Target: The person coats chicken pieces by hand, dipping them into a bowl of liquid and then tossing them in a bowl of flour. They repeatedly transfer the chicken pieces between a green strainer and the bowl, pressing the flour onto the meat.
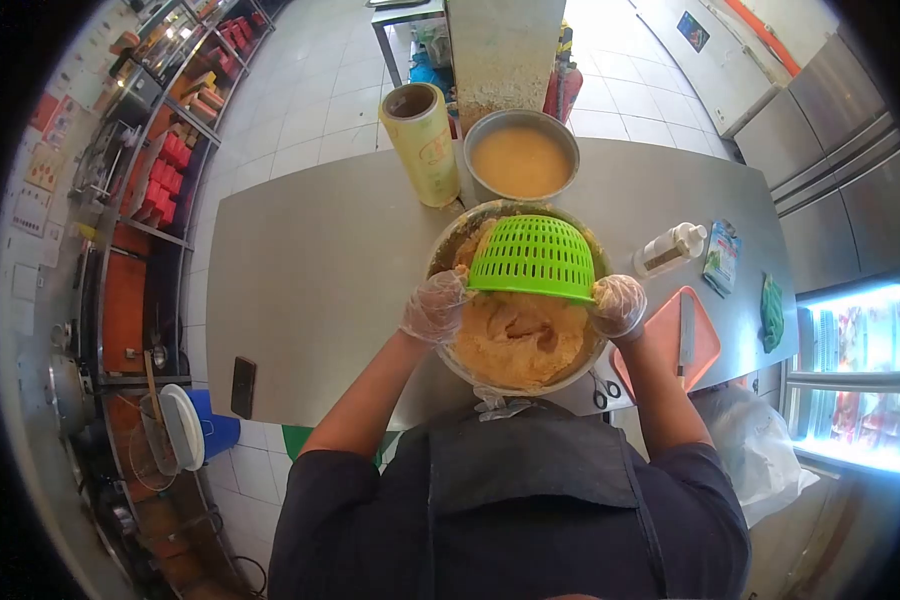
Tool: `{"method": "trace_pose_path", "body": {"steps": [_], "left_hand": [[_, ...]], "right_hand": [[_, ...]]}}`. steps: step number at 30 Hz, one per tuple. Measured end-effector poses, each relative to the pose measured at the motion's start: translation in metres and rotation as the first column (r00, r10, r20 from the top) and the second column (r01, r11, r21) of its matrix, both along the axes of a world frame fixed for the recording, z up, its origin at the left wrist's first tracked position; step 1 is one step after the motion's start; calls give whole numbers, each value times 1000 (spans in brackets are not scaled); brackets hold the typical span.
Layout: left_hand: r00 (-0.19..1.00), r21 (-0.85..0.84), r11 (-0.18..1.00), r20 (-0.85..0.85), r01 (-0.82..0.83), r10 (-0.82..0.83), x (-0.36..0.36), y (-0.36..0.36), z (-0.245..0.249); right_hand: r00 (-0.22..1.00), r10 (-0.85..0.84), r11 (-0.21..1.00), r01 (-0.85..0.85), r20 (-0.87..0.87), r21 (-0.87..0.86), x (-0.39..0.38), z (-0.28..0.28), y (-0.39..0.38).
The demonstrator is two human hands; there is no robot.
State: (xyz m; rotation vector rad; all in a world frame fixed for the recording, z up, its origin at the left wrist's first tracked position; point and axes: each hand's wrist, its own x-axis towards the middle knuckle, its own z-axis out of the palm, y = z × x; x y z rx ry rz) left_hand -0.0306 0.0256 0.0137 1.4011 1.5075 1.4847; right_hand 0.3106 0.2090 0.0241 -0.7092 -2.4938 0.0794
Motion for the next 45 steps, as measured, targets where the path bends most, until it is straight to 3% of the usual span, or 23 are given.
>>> {"method": "trace_pose_path", "body": {"steps": [2,4,7,10,13,15,17,19,20,21,22,23,25,26,28,29,31,33,35,37,40,43,45], "left_hand": [[906,-110,991,422,80,-27,3,-4,-1],[609,-130,967,793,218,-31,-1,-6,0],[726,-175,967,687,185,-15,2,-5,-4],[756,20,976,630,216,-180,4,0,24],[672,-92,989,740,118,-11,3,9,48],[852,-86,991,523,100,-41,-12,18,25],[996,50,999,83,9,-13,-17,24,28],[842,350,936,-501,-16,202,-7,31,75],[969,289,952,-187,-102,160,4,36,97],[980,200,967,152,-160,130,17,42,118],[872,93,979,475,-179,114,24,44,127],[786,28,981,603,-193,138,21,38,112],[563,-110,977,803,-184,197,10,22,57],[589,-212,956,753,-205,293,13,21,46],[714,-396,889,553,-228,429,21,25,38],[799,-481,845,400,-234,448,24,27,40],[964,-632,735,-80,-247,254,28,30,59],[940,-566,778,-329,-272,90,17,33,-1],[920,-635,705,-387,-316,64,20,38,10],[939,-816,465,-286,-342,190,41,42,110],[947,-818,499,-160,-285,278,13,53,-6],[930,-834,534,74,-141,360,13,56,1],[881,-836,528,132,-147,454,12,66,-30]], "right_hand": [[1000,13,999,-13,2,39,2,2,-2],[1000,28,996,-28,-1,85,7,-3,-4],[996,83,994,-81,-21,68,3,22,-12],[997,76,989,-75,-6,129,8,17,-10],[1000,21,984,-22,6,177,-1,42,-10],[977,-107,889,177,-185,421,8,-28,20],[958,-228,871,281,-174,403,-6,1,24],[960,-281,904,266,-3,335,-21,54,28],[958,-286,938,271,39,216,-32,74,33],[953,-293,954,285,80,96,-43,94,38],[939,-345,935,345,13,-80,-58,105,45],[912,-408,886,384,-44,-259,-71,115,50],[854,-471,805,314,-221,-503,-91,132,54],[914,-405,851,376,-4,-366,-92,109,90],[927,-335,864,374,172,-338,-111,56,156],[939,-325,823,341,117,-453,-124,37,175],[893,-443,586,215,-87,-782,-141,45,165],[655,-722,166,-150,-223,-975,-174,105,114],[680,-679,144,-245,-276,-959,-181,86,116],[751,-631,19,-238,-196,-971,-186,72,125],[763,-645,-124,-45,46,-991,-185,122,95],[866,-488,-230,-10,107,-973,-153,134,71],[867,-489,-250,-39,91,-968,-117,114,51]]}}
